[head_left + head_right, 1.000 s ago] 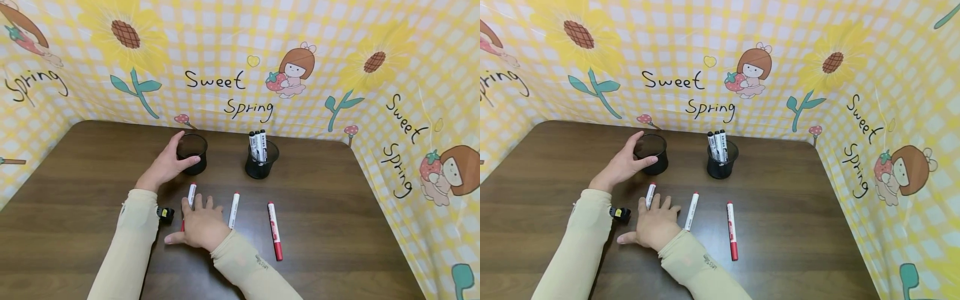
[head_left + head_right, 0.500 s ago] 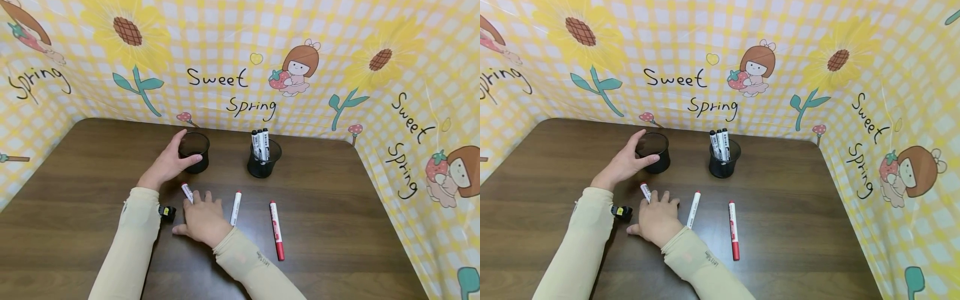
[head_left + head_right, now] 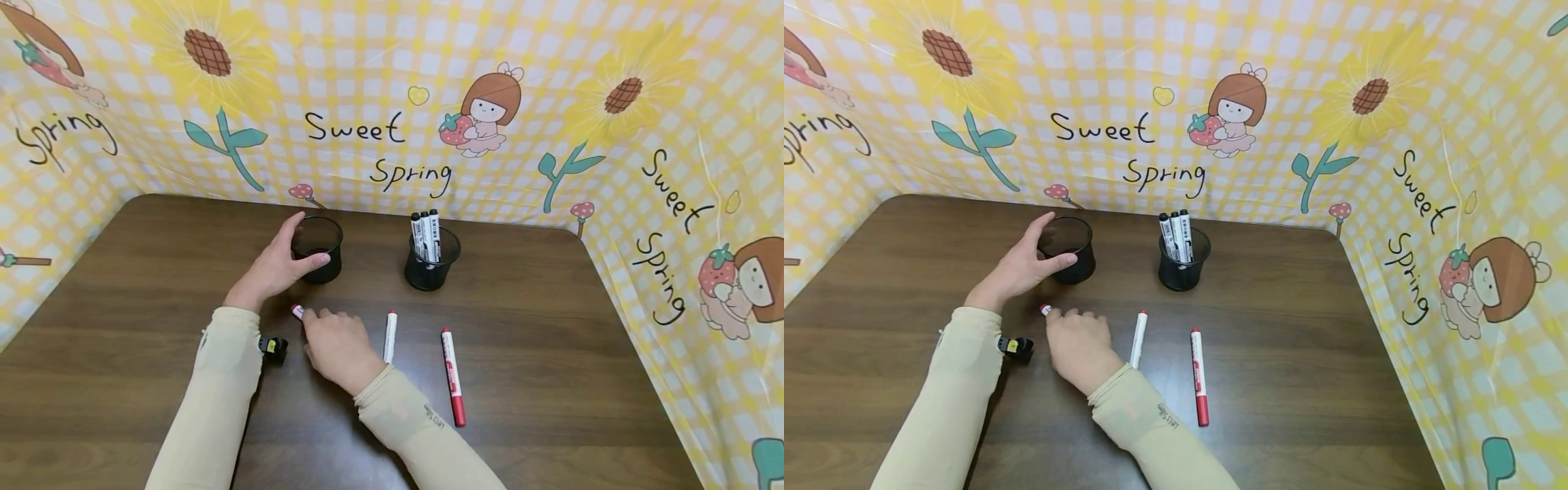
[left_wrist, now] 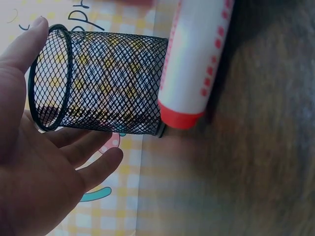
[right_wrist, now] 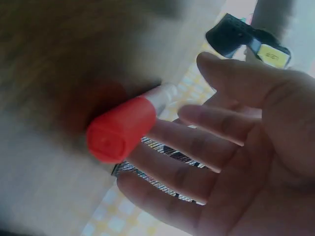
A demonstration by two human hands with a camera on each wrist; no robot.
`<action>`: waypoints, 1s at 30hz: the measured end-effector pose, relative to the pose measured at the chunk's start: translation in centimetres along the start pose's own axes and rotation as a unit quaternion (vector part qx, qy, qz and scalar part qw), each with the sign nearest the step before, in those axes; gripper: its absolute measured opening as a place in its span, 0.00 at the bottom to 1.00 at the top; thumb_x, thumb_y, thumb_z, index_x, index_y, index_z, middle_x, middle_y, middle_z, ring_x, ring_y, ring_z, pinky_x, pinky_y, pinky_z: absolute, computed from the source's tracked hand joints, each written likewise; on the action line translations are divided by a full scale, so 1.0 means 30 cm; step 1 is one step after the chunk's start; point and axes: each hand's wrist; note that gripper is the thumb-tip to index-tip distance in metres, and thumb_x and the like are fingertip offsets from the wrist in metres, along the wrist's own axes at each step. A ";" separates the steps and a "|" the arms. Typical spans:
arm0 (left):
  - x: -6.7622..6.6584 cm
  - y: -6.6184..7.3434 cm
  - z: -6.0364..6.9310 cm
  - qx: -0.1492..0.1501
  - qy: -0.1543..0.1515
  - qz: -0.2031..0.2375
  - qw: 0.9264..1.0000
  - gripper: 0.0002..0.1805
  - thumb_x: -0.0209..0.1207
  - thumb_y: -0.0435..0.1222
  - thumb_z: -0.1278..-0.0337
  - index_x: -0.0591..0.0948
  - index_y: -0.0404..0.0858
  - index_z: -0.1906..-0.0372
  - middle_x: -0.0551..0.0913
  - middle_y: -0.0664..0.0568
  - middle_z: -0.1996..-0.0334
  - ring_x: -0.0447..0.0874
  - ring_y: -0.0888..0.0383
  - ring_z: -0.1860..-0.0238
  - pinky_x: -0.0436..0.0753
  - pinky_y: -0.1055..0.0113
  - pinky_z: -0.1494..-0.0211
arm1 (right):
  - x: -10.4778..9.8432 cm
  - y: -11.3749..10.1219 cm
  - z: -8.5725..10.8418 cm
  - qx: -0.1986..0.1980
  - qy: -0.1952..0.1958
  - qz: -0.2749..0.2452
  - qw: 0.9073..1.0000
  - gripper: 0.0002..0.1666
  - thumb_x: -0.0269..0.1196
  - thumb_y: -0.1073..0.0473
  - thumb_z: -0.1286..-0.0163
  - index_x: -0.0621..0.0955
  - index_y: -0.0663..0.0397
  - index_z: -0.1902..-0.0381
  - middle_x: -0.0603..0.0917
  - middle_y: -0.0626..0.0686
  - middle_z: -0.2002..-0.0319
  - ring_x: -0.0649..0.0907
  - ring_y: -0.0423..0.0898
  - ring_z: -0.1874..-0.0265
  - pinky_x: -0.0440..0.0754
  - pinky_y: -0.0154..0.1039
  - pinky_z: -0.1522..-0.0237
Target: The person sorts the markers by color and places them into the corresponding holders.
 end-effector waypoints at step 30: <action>-0.007 -0.008 0.008 -0.001 -0.002 0.006 1.000 0.59 0.60 0.66 0.42 0.37 0.55 0.18 0.53 0.43 0.21 0.54 0.34 0.26 0.56 0.34 0.30 | -0.027 0.084 -0.022 -0.026 -0.001 -0.071 0.997 0.03 0.69 0.60 0.34 0.87 0.44 0.65 0.83 0.43 0.73 0.82 0.43 0.72 0.80 0.39 0.71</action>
Point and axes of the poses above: each hand's wrist, its own z-axis away from the middle knuckle, its own x-axis out of the palm, y = z × x
